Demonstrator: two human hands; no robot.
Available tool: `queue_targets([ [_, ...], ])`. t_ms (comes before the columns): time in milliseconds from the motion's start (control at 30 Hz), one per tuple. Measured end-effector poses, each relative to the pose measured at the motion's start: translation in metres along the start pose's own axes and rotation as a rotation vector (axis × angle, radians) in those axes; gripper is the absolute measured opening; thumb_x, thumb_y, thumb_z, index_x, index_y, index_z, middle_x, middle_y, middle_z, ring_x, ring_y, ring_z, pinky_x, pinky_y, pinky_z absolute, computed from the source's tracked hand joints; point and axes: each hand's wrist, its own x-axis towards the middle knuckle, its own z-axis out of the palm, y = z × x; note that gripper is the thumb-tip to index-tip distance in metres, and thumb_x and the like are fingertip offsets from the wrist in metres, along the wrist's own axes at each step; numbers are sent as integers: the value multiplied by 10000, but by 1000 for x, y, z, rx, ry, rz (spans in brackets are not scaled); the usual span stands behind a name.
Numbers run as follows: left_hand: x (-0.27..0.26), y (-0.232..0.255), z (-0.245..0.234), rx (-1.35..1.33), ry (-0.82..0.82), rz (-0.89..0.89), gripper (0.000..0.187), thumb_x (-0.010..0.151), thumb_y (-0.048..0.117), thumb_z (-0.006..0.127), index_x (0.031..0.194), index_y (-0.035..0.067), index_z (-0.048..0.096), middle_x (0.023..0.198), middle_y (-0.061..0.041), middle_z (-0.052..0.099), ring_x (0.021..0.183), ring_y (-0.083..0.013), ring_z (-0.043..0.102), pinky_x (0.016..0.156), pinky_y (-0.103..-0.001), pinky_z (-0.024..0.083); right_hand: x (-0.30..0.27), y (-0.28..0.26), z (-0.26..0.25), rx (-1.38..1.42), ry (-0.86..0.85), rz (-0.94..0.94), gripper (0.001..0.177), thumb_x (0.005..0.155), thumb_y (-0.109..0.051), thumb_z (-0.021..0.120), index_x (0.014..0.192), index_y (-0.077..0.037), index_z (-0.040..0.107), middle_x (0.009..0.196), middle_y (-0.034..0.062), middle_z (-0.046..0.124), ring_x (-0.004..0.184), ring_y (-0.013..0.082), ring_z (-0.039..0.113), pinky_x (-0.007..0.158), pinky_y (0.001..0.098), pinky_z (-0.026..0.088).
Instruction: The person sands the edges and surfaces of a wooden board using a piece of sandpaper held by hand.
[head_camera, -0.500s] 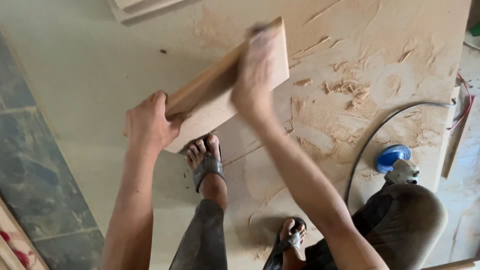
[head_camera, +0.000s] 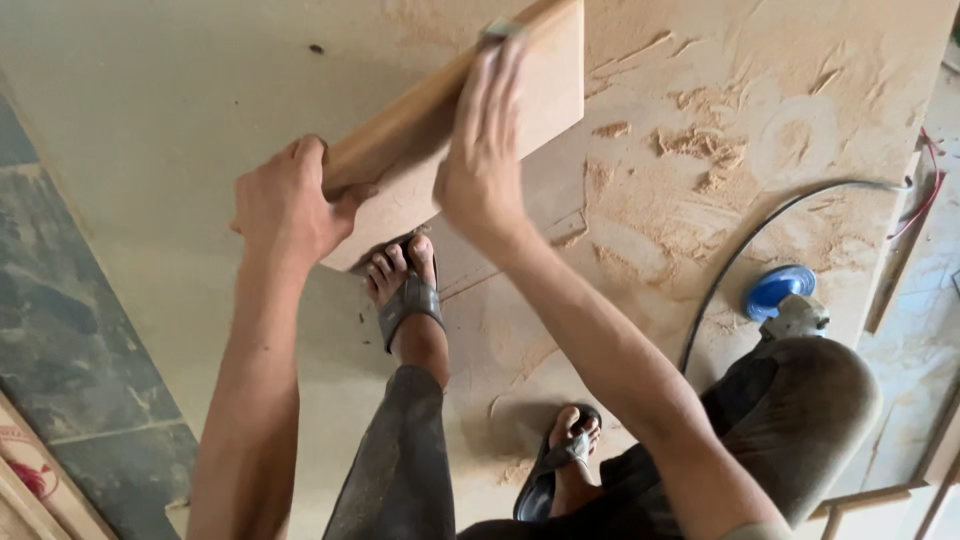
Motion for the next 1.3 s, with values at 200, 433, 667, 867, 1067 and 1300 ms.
queue_targets([
  [200,-2,-10,12,-15,95,48,493,830,428,899,986,39,640,878,-152,711,752,-373,691,645,-468,532,27,48,-1,-49,-27,131,851,869,161,384,1583,171,-79,1646,430,-100,1570,548,-72,1349,612,52],
  [433,-1,-9,9,-1,26,0,512,798,438,908,958,40,629,837,-151,703,709,-356,684,617,-463,522,14,68,8,85,132,-19,747,1013,146,324,1663,-13,-8,1719,232,-21,1596,376,-2,1356,515,132],
  [667,2,-13,11,18,14,17,530,760,427,906,967,23,632,859,-152,705,724,-331,701,635,-454,537,29,112,9,461,267,168,445,1198,-47,416,1622,-178,386,1672,90,448,1598,253,417,1307,438,394],
  [867,0,-14,12,12,13,10,502,802,431,896,962,30,640,875,-137,712,763,-337,700,666,-462,535,-8,30,42,-107,-6,-237,882,876,273,362,1642,-163,379,1715,42,311,1620,221,197,1380,467,101],
  [1067,2,-13,10,2,-20,-22,545,797,477,897,978,30,643,869,-144,708,767,-337,704,666,-463,535,13,69,29,-230,201,-260,942,948,219,395,1701,-309,193,1744,-37,143,1632,246,69,1324,581,-54],
  [1300,2,-11,3,13,65,42,549,690,368,904,1030,16,654,927,-146,723,794,-343,712,670,-457,551,-31,-4,40,-183,-12,-288,927,957,205,370,1717,-282,160,1795,-6,39,1639,247,0,1332,594,-10],
])
